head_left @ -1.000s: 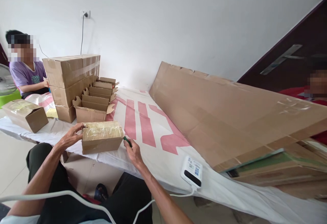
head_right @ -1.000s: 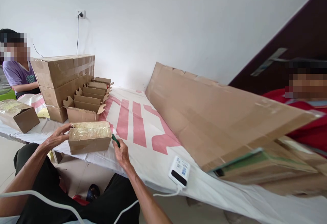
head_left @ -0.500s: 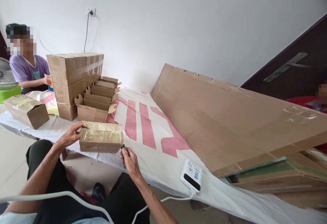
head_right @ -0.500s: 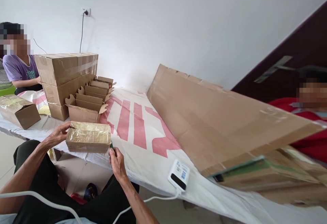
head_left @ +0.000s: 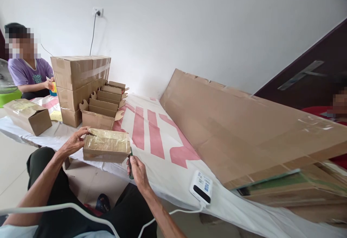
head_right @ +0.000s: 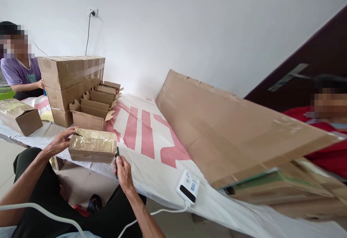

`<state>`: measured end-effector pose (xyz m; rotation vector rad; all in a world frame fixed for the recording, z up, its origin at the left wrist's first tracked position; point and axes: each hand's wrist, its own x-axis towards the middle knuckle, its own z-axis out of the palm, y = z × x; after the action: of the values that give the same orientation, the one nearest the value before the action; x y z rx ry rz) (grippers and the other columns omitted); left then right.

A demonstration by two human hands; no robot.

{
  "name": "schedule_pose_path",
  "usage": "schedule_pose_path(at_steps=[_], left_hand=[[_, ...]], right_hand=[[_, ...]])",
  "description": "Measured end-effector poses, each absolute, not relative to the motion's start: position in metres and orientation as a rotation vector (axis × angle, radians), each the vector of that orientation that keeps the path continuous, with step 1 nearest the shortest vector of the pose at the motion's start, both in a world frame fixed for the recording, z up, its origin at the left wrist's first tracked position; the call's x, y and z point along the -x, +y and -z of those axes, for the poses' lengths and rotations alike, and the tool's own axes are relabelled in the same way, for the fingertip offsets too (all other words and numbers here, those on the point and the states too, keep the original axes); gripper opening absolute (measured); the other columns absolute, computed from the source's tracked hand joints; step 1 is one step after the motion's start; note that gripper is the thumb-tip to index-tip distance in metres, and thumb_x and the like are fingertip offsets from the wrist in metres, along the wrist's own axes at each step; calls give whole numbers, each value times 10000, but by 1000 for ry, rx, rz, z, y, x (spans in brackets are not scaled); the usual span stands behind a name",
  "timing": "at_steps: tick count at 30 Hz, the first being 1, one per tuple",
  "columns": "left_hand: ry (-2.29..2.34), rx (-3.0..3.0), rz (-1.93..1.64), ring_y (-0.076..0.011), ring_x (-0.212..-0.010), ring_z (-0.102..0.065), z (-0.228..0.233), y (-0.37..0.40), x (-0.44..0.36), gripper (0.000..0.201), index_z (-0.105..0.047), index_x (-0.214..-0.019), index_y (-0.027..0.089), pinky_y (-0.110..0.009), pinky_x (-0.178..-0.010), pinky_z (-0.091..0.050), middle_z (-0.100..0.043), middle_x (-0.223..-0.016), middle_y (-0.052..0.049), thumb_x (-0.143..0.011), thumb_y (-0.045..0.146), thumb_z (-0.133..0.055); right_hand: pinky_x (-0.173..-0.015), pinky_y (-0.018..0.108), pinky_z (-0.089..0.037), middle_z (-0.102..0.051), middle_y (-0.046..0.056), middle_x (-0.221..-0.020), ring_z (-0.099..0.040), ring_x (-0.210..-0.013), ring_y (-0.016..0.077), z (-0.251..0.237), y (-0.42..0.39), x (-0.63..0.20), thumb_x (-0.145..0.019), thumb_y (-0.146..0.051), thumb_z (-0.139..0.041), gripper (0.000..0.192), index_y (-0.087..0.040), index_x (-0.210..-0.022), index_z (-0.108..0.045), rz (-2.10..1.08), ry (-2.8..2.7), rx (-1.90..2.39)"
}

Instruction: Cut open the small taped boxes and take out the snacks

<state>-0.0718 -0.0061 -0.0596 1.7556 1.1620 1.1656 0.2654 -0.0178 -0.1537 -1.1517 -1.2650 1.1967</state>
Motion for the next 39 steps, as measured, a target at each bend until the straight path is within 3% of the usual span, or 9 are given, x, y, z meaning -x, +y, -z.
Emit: schedule_pose_path(at_steps=[6,10,13,18,22,33,39], left_hand=[[1170,-1718,-1201,-380,-1469,-545,63,-13,71,440,-850,-1206,278,-359,-975,-620,-585,-1586,-141,-832,507,-877],[1188,-1734,-1177,-383,-1484,-535,61,-17,69,451,-838,-1234,287,-381,-1019,-607,-579,-1599,-138,-840,505,-869],[1217,-1751,-1160,-379,-1490,-528,61,-19,69,447,-832,-1249,296,-376,-1009,-601,-567,-1616,-130,-852,502,-851],[1234,-1752,-1172,-373,-1461,-553,63,-23,69,454,-824,-1250,293,-390,-1039,-581,-564,-1619,-133,-842,491,-854],[1220,-1759,-1186,-363,-1455,-554,62,-24,67,451,-820,-1264,284,-379,-1042,-577,-599,-1573,-137,-850,461,-848],[1195,-1710,-1201,-356,-1466,-547,68,-21,64,395,-829,-1211,288,-376,-1038,-580,-568,-1604,-121,-835,407,-841],[1185,-1714,-1225,-355,-1446,-570,73,-17,65,390,-832,-1201,283,-358,-995,-597,-592,-1585,-121,-834,416,-851]], right_hand=[[-474,261,-416,-540,-22,-550,-487,-480,129,153,-18,-285,-846,-959,-552,750,-217,-755,-613,-1196,-1307,1202],[-487,265,-429,-571,-39,-648,-497,-520,136,126,-14,-305,-830,-807,-702,594,-226,-937,-635,-1078,-1286,1233],[-562,282,-473,-558,-44,-661,-522,-577,152,89,-10,-314,-889,-696,-677,486,-227,-1011,-653,-960,-1372,1203],[-700,315,-524,-725,31,-889,-634,-747,197,23,-6,-300,-959,-553,-624,412,-211,-1156,-743,-880,-1804,1050],[-840,322,-534,-798,56,-1062,-710,-922,220,-8,3,-270,-982,-408,-614,316,-209,-1161,-782,-781,-2098,870],[-755,267,-464,-807,23,-965,-696,-841,163,-35,33,-229,-995,-248,-657,181,-222,-1063,-823,-496,-2485,801],[-701,261,-395,-786,-2,-906,-659,-798,145,-48,32,-221,-1010,-269,-666,161,-230,-1016,-823,-351,-2598,884]])
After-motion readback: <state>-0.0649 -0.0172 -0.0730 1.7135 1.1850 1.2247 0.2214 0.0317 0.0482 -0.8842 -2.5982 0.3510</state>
